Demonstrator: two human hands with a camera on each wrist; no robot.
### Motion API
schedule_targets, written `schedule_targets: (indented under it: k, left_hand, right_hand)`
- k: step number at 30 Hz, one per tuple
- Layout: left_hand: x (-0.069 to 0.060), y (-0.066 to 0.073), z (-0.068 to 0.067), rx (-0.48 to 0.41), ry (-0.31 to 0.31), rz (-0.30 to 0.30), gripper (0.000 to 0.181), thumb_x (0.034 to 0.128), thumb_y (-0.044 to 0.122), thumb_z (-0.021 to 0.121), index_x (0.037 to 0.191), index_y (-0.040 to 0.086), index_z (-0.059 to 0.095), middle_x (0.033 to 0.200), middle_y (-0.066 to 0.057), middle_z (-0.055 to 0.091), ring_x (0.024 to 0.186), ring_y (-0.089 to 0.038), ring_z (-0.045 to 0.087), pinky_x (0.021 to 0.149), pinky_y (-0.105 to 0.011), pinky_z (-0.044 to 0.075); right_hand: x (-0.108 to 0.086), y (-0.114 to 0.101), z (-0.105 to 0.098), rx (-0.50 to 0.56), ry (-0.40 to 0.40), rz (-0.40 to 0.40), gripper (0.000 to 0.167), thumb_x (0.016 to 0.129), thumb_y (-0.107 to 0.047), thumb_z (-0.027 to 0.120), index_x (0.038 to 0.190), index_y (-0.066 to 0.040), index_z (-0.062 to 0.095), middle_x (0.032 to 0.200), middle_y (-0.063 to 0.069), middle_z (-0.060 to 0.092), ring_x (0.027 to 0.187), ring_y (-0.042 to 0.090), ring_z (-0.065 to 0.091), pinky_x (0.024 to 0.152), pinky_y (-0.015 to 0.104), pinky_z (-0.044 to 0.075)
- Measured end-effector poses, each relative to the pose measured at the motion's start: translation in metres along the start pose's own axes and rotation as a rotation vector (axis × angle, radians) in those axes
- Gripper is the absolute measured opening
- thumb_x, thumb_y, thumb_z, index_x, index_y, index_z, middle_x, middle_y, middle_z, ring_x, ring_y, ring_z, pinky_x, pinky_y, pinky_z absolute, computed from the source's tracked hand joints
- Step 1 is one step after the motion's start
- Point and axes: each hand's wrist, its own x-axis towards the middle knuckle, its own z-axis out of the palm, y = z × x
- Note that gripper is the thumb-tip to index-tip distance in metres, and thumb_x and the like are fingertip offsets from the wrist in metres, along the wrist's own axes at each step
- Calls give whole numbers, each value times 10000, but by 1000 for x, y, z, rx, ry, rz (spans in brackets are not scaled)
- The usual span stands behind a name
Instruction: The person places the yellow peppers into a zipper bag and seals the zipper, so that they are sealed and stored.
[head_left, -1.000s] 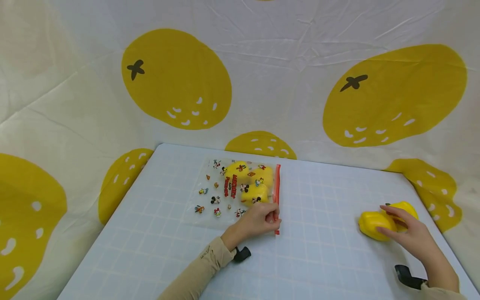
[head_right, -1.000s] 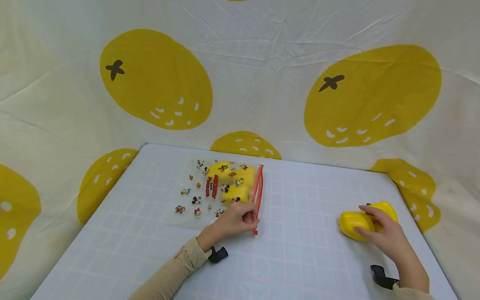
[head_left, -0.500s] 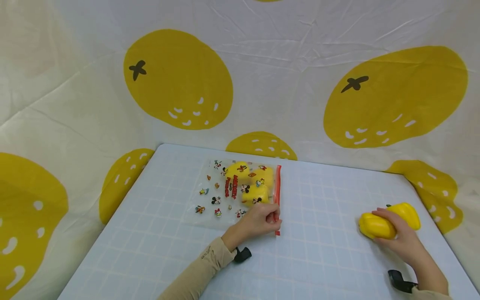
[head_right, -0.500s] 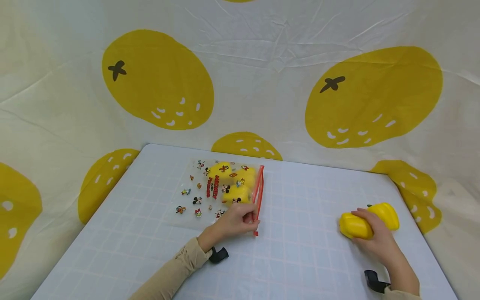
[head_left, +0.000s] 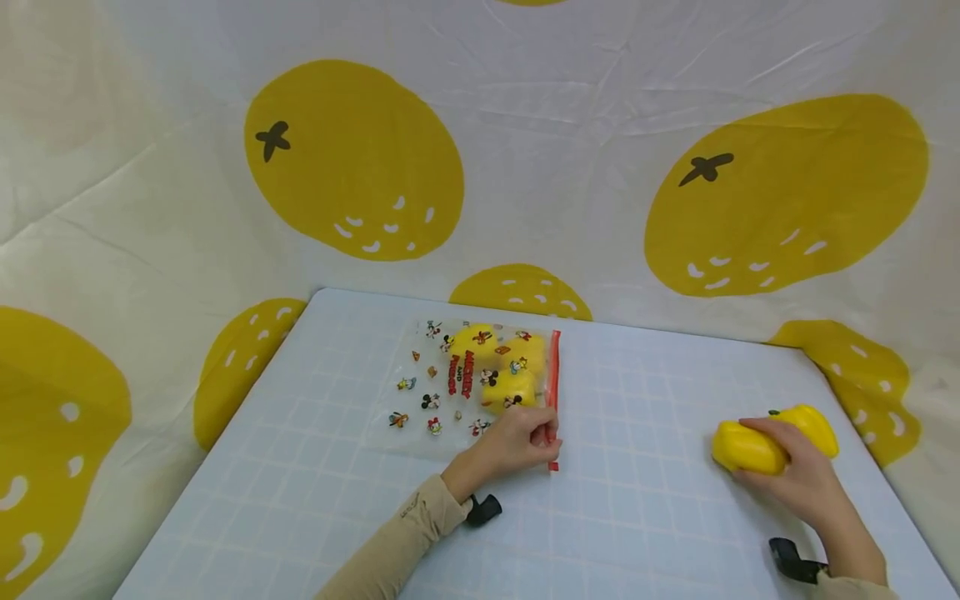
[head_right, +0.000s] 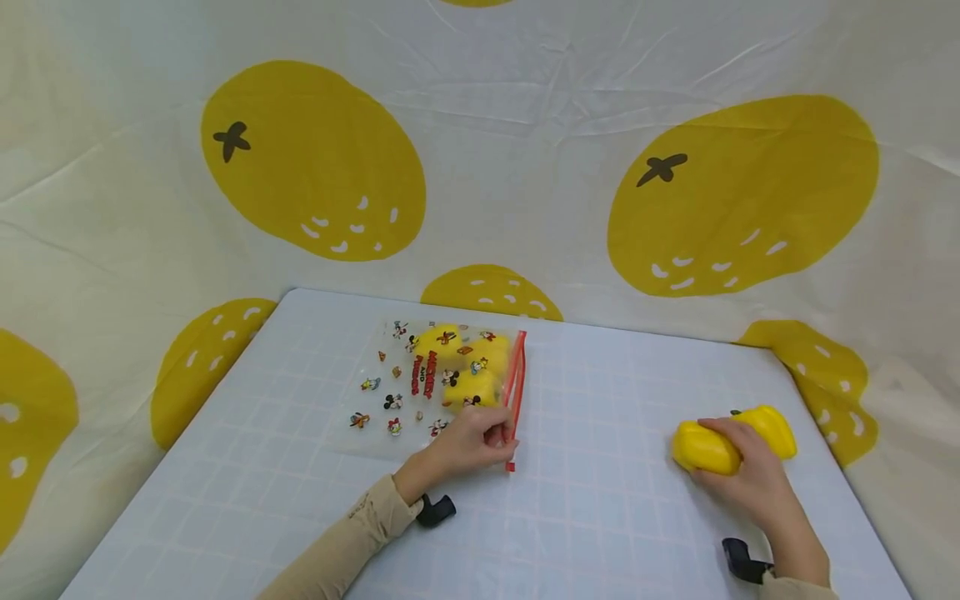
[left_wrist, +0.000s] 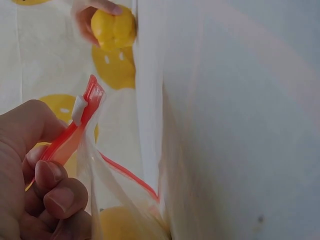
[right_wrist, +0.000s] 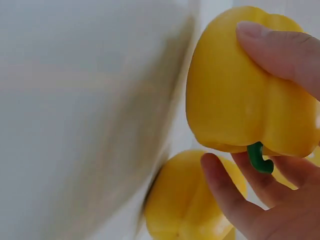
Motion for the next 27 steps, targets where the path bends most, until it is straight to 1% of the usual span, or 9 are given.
schedule_targets:
  k: [2,3,5,7,13,17,22,25,27]
  left_hand:
    - [0,0,1,-2,-3,0,183,843,34,714,807,109,551,686,49,495,626,-15,427,567,-105,360]
    - [0,0,1,0,-4,1,183,843,34,714,808,109,551,687,49,494,627,-15,426,568,-105,359]
    - [0,0,1,1,-4,-1,183,841,32,716,809,110,553,686,50,495,626,-14,425,568,-103,356]
    - [0,0,2,4,-2,-2,186,839,32,719,808,109,553,684,51,494,624,-14,424,566,-103,354]
    - [0,0,1,-1,-4,-4,190,841,36,722,807,106,549,683,45,491,627,-17,424,563,-109,356]
    - [0,1,1,-5,-3,-2,187,842,32,721,807,102,551,684,36,496,627,-22,426,563,-111,357]
    - [0,2,0,-3,1,-2,184,842,30,718,806,98,551,683,39,492,628,-21,425,567,-110,356]
    - [0,1,0,-3,2,-5,185,841,25,715,806,102,550,682,40,488,629,-19,423,567,-111,353]
    - [0,2,-1,-3,3,-5,186,841,26,716,806,103,551,681,42,488,628,-22,426,566,-114,354]
  right_hand:
    - [4,-3,-1,-9,32,-24,757,638,-62,918,1313,-64,574,1280,194,537,1106,174,421,1021,199,249]
    - [6,-4,-2,-10,42,-32,748,640,-69,919,1308,-74,582,1270,172,540,1084,102,411,946,121,224]
    - [11,-9,-3,3,60,-53,730,638,-67,921,1292,-82,597,1246,149,542,1049,-6,382,836,58,204]
    - [17,-15,-4,18,69,-66,717,642,-56,917,1285,-83,603,1236,139,534,1043,-54,366,822,72,217]
    - [37,-36,-1,79,106,-100,708,633,-5,908,1272,-80,610,1225,93,511,1053,-60,381,819,85,276]
    - [51,-52,3,144,93,-119,694,666,10,886,1291,-90,600,1241,70,482,1063,-9,404,819,99,329]
    - [68,-73,9,220,68,-135,695,693,40,861,1316,-89,580,1280,74,467,1080,55,412,848,121,342]
    - [77,-85,17,243,59,-140,731,704,22,861,1354,-88,546,1303,88,475,1088,58,414,848,161,361]
    - [82,-93,25,263,48,-137,749,709,0,866,1371,-84,526,1314,93,486,1094,53,417,877,231,398]
